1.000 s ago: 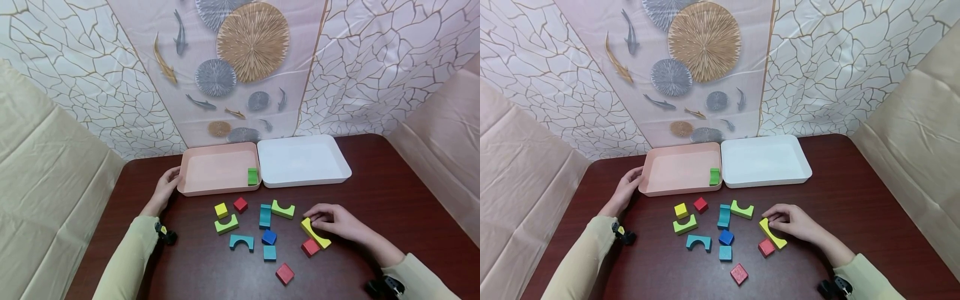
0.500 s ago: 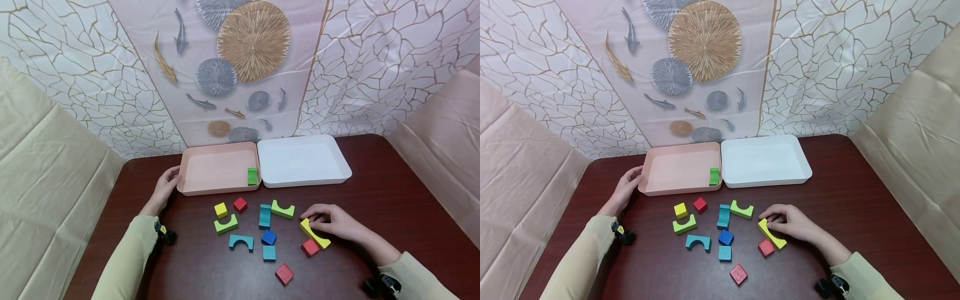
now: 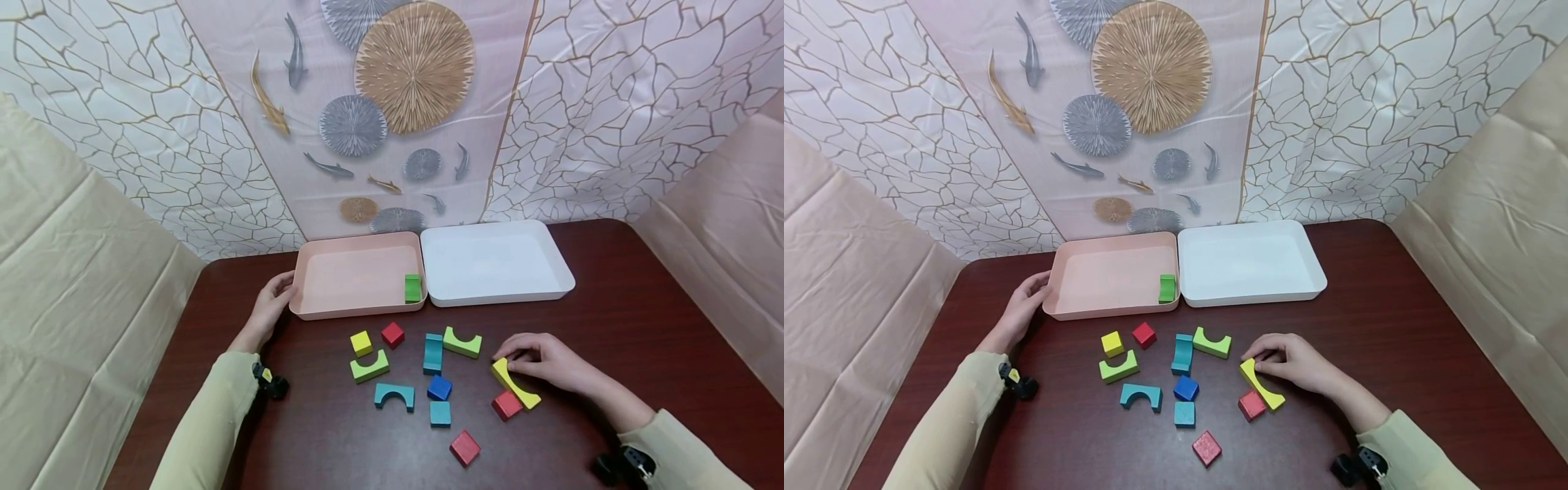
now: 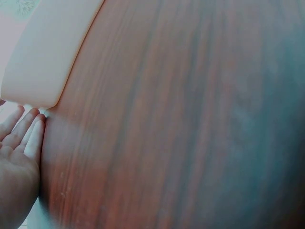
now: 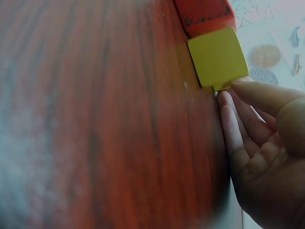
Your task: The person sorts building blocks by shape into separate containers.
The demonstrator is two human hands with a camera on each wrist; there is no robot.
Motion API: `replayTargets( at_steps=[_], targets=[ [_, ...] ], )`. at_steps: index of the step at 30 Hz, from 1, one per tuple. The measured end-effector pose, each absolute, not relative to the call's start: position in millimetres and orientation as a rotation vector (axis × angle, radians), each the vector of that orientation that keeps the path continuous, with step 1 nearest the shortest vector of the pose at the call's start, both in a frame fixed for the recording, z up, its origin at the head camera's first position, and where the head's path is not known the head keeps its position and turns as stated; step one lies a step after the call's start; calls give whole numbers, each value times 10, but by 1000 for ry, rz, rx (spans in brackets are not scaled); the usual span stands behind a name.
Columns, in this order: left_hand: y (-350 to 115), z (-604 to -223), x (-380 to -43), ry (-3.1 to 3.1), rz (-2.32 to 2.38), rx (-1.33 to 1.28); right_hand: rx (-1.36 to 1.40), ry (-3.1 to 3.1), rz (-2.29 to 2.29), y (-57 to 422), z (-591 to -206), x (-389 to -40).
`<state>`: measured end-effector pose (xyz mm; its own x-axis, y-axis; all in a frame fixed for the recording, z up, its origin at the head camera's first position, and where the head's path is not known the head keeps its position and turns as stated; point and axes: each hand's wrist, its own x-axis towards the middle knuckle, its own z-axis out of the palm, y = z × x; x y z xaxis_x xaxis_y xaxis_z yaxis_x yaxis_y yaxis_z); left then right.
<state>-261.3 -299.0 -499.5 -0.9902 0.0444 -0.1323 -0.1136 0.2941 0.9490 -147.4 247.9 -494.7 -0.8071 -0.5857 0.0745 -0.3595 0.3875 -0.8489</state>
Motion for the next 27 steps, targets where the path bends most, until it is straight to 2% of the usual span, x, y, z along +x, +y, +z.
replayTargets(
  at_steps=[14, 27],
  targets=[
    [-3004, -5026, -2622, 2430, 1793, -49, -819, 2403, -1379, 2520, -4952, -1517],
    [-3013, -5033, -2623, 2417, 1817, -33, -909, 2385, -1359, 2541, -4911, -1566]
  ],
)
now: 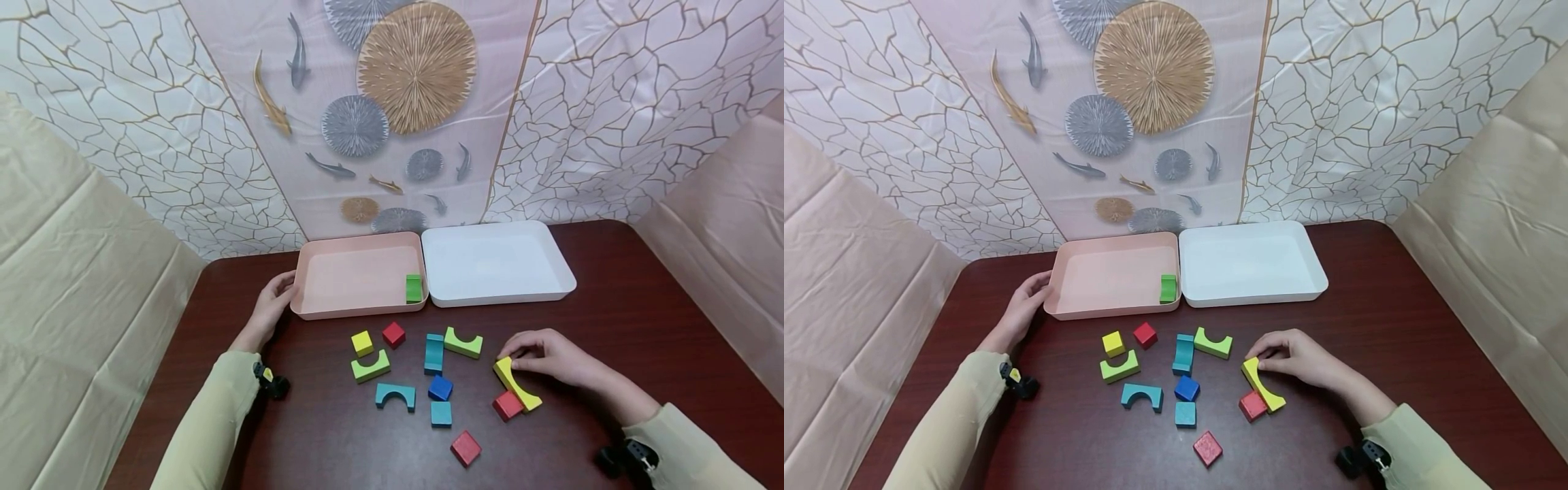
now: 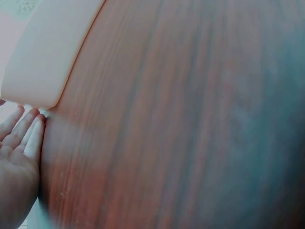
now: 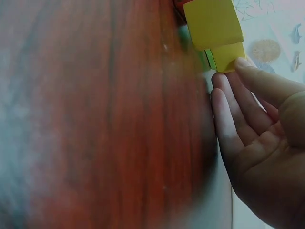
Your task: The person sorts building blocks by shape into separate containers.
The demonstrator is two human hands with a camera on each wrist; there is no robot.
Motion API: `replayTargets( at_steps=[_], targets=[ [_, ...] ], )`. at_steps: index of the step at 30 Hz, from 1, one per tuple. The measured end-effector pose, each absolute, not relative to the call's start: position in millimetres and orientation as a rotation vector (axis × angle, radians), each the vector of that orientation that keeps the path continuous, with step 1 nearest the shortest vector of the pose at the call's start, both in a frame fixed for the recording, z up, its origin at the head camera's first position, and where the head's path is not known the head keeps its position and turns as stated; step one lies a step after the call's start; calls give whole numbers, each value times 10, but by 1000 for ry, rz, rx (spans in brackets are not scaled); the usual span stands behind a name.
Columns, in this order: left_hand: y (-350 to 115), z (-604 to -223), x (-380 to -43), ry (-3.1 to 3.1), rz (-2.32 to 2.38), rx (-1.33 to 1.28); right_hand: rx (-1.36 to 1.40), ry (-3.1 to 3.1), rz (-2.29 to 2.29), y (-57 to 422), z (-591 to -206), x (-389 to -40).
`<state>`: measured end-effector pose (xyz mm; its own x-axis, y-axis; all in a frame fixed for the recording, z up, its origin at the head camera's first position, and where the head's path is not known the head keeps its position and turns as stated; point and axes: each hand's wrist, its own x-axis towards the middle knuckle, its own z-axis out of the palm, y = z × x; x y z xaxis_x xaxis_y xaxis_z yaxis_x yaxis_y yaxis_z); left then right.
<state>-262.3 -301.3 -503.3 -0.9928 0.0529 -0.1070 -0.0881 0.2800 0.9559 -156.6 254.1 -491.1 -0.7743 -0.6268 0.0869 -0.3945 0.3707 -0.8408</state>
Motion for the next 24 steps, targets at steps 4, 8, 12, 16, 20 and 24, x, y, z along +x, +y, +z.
replayTargets(
  at_steps=[4, 8, 12, 16, 20, 24],
  targets=[
    [-3010, -5027, -2620, 2412, 1817, -40, -913, 2386, -1337, 2545, -4875, -1580],
    [-3006, -5019, -2623, 2416, 1805, -45, -920, 2395, -1325, 2551, -4824, -1600],
    [-3005, -5011, -2618, 2424, 1798, -40, -930, 2424, -1311, 2552, -4770, -1628],
    [-3008, -5023, -2632, 2429, 1797, -20, -948, 2464, -1303, 2526, -4723, -1663],
    [-3014, -5036, -2643, 2435, 1796, -15, -925, 2511, -1283, 2486, -4680, -1704],
    [-3013, -5050, -2645, 2442, 1791, -28, -859, 2535, -1269, 2441, -4645, -1746]
  ],
)
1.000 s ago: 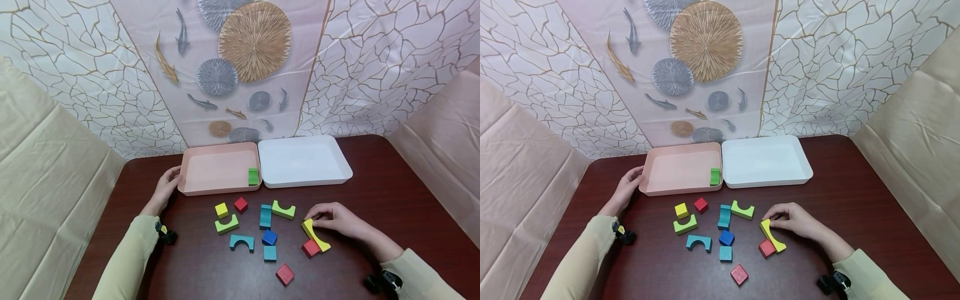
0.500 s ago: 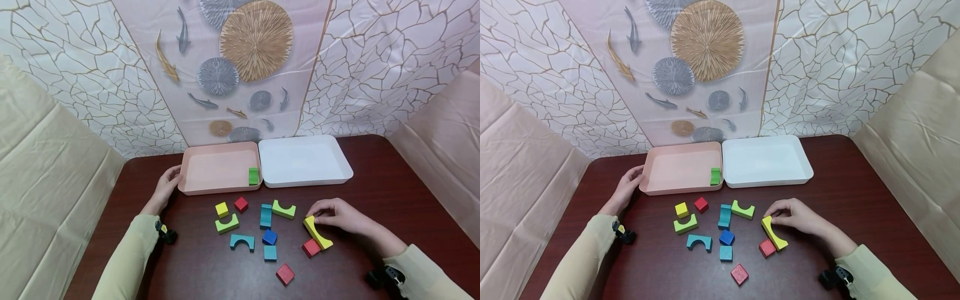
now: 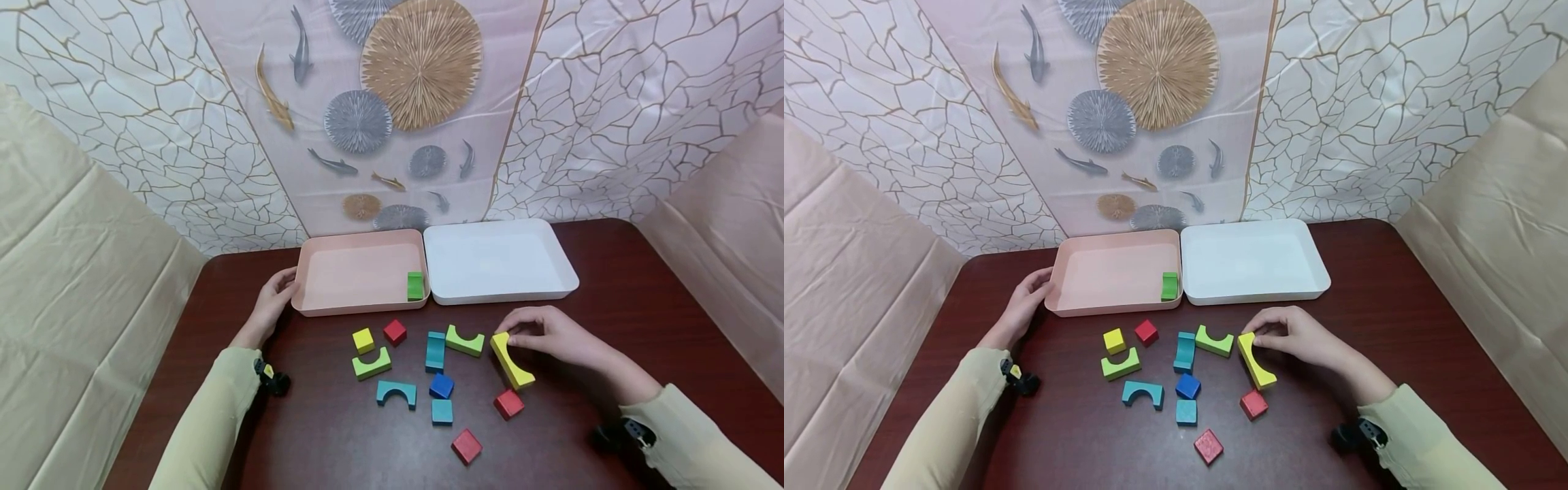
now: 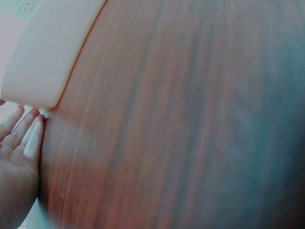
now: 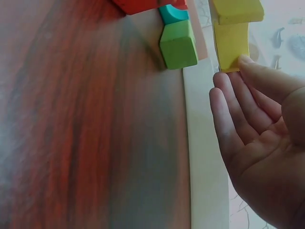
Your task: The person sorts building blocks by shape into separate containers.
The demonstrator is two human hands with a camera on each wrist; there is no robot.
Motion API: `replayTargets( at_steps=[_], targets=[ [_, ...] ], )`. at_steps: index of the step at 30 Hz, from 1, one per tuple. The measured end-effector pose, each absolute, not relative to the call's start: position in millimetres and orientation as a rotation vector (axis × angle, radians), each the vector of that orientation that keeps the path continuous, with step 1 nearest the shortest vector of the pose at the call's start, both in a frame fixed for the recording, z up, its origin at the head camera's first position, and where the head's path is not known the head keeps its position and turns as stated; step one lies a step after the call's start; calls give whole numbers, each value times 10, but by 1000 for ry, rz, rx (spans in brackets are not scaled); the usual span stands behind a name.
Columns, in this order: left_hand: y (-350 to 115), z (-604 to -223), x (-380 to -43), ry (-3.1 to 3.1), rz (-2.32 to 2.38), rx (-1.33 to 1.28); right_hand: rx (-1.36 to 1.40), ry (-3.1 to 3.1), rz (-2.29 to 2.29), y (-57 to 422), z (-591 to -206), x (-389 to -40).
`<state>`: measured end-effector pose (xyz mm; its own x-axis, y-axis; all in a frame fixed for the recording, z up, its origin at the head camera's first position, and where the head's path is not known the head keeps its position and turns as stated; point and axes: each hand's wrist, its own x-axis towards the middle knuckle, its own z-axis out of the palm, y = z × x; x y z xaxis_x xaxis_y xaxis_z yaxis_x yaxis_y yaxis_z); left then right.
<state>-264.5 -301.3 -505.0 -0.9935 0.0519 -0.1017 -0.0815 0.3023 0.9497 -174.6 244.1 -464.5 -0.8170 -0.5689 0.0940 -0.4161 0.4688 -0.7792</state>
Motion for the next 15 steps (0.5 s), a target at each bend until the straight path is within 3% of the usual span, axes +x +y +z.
replayTargets(
  at_steps=[15],
  targets=[
    [-3018, -5031, -2640, 2432, 1791, -31, -738, 2538, -1318, 2260, -4495, -1850]
  ],
)
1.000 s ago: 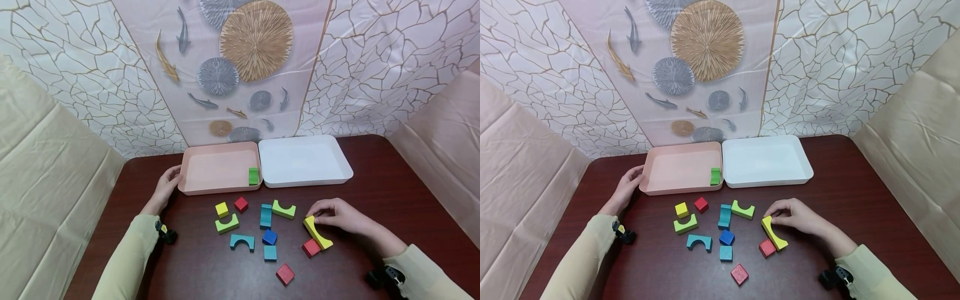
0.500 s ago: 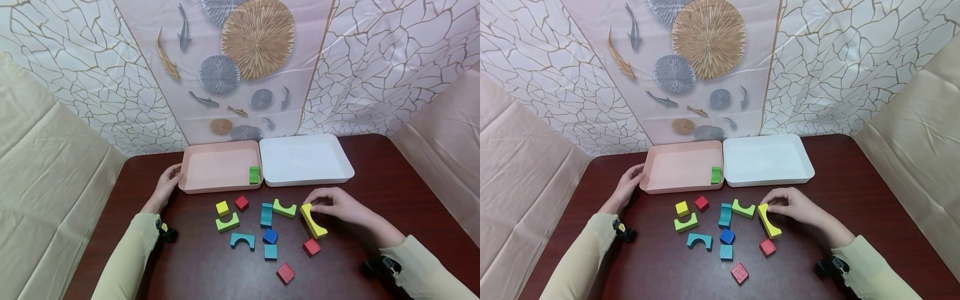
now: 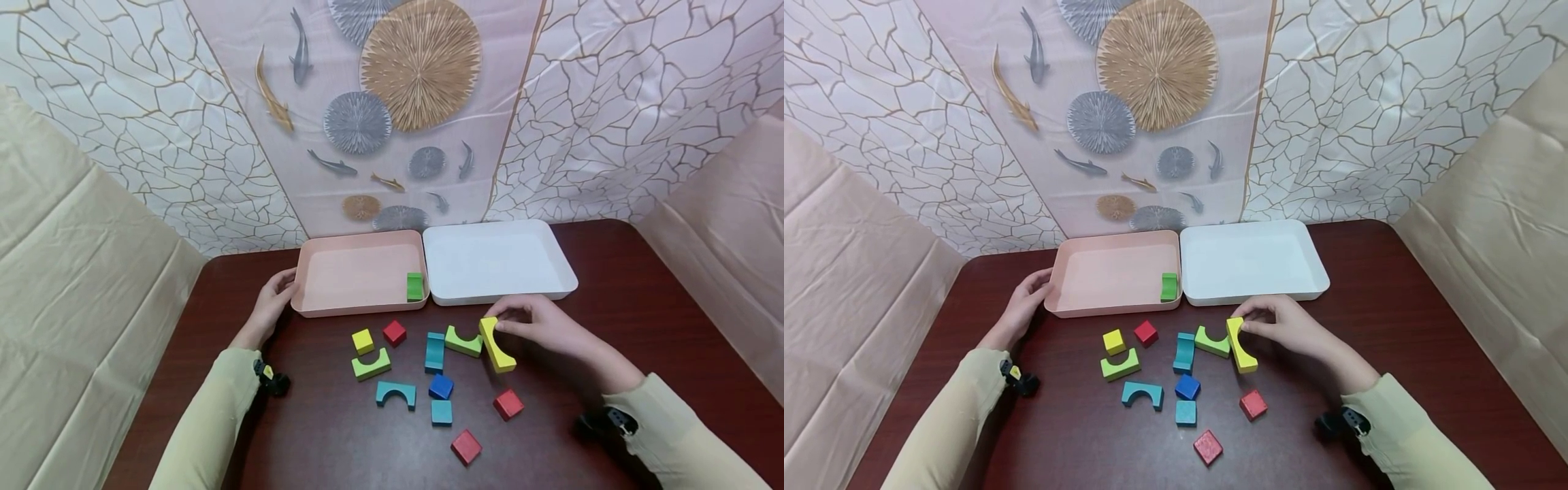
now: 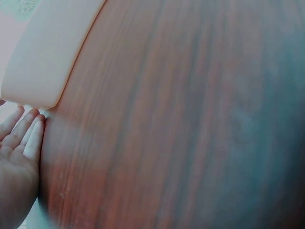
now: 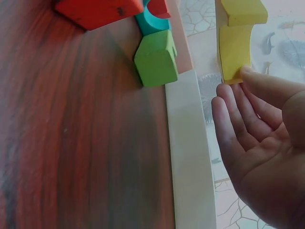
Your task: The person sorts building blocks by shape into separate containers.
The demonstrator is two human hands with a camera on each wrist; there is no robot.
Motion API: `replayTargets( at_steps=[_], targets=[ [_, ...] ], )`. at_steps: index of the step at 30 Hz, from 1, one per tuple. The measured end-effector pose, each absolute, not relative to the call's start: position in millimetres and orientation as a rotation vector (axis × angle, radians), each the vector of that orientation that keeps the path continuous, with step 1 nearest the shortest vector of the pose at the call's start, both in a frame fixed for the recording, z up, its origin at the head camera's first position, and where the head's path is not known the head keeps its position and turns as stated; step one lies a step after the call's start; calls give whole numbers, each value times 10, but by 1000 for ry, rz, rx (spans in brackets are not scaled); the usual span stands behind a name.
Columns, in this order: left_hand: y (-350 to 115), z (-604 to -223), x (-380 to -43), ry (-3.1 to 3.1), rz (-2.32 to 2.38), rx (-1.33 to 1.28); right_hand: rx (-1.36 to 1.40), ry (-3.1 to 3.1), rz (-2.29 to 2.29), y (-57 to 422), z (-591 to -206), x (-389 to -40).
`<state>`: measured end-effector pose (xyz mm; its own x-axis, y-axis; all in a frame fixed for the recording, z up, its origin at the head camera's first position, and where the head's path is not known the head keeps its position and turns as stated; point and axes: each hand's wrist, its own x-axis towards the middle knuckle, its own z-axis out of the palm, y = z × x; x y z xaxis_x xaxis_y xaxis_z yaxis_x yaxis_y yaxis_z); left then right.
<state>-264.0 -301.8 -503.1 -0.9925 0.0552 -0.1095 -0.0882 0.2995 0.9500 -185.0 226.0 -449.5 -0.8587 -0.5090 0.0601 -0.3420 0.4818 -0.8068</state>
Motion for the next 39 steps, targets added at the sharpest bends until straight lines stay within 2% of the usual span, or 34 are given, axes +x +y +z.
replayTargets(
  at_steps=[39],
  targets=[
    [-3016, -5060, -2651, 2447, 1785, -19, -586, 2575, -1412, 1723, -4453, -2337]
  ],
)
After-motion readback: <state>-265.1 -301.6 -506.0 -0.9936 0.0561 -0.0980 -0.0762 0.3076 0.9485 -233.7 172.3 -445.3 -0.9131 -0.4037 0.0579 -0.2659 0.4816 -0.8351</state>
